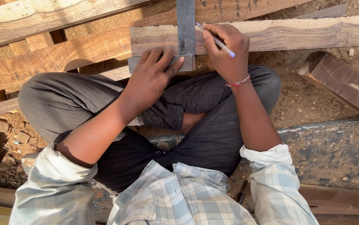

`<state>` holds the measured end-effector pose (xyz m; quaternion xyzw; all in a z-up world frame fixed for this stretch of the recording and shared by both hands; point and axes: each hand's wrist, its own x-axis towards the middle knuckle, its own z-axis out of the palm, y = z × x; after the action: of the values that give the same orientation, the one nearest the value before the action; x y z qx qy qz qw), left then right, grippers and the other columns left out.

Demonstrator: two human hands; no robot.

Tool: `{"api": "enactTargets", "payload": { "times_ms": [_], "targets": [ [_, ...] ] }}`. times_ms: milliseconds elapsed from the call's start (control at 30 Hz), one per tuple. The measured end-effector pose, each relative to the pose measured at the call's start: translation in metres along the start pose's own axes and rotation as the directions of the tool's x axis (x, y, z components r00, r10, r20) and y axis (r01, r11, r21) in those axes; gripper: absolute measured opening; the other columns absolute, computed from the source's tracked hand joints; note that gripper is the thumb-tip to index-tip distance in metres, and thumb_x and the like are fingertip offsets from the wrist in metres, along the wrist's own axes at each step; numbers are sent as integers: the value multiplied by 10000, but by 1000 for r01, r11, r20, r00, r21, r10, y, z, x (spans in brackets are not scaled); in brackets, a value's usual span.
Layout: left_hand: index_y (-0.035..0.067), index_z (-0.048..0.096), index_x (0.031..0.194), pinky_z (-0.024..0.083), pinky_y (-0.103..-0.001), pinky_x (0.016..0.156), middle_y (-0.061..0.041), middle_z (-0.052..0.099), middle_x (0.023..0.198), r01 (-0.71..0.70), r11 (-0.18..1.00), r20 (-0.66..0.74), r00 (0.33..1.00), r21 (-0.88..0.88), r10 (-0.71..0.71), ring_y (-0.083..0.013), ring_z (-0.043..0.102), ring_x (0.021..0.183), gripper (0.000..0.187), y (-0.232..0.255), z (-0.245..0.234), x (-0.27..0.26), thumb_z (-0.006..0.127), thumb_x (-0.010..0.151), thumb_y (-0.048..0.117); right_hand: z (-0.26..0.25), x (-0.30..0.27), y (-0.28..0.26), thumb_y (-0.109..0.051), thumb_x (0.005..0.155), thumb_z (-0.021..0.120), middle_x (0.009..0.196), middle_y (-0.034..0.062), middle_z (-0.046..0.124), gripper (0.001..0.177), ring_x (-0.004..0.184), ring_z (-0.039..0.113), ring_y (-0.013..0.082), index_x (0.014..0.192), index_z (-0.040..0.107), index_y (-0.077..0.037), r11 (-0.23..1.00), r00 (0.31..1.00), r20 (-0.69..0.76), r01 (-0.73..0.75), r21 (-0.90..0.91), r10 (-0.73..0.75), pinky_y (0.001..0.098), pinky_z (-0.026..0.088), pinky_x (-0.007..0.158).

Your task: The recorder uses a square and a pen to mark cutting lines on pieces of lumber.

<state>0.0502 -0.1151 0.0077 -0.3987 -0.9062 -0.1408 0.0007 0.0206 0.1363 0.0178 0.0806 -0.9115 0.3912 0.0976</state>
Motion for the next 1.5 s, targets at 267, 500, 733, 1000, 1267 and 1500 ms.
{"api": "enactTargets", "payload": {
  "times_ms": [267,500,733,1000,1267,1500],
  "targets": [
    [125,622,1484,401,-446,1145,-133,528,1357,-5,1000,10,1000,8,5,-310,494,1281,517,1,-2,1,602,968,143,-33,-26,-28,-86,939,757,877,109,766,81,778,731,212,987,802,-38,999,953,303,24,-23,-16,327,565,675],
    [127,623,1494,412,-449,1150,-139,530,1386,-12,1000,6,1000,-13,12,-315,507,1287,531,0,-1,-2,611,963,142,-48,-11,-25,-167,1000,729,915,94,764,170,787,749,175,1094,789,-39,987,958,246,-158,33,145,321,572,675],
    [122,624,1492,410,-449,1148,-142,531,1391,-22,1000,3,1000,-5,22,-319,505,1294,533,0,0,3,614,959,143,-1,10,45,-256,1166,650,1100,148,729,251,962,739,275,1265,691,-29,994,995,0,103,-30,-103,406,581,804],
    [98,622,1499,419,-454,1124,-134,531,1365,-40,998,3,999,-49,40,-327,503,1282,568,3,-2,6,629,932,129,3,6,53,-295,1178,632,1035,149,699,268,908,727,289,1207,691,-35,995,997,-7,81,-62,-82,415,577,756],
    [113,596,1532,416,-487,1116,-151,524,1391,-32,998,4,999,-51,32,-345,500,1284,609,5,3,5,643,925,102,1,6,53,-274,1170,620,933,127,691,258,838,698,287,1144,705,-32,995,996,17,90,-51,-89,423,545,729],
    [128,598,1532,418,-501,1113,-150,518,1407,-25,998,3,1000,-55,25,-347,505,1285,619,6,3,5,651,917,78,3,1,65,-304,1187,618,855,107,683,289,766,691,260,1132,728,-43,995,996,29,86,-44,-85,412,531,677]
  ]
}}
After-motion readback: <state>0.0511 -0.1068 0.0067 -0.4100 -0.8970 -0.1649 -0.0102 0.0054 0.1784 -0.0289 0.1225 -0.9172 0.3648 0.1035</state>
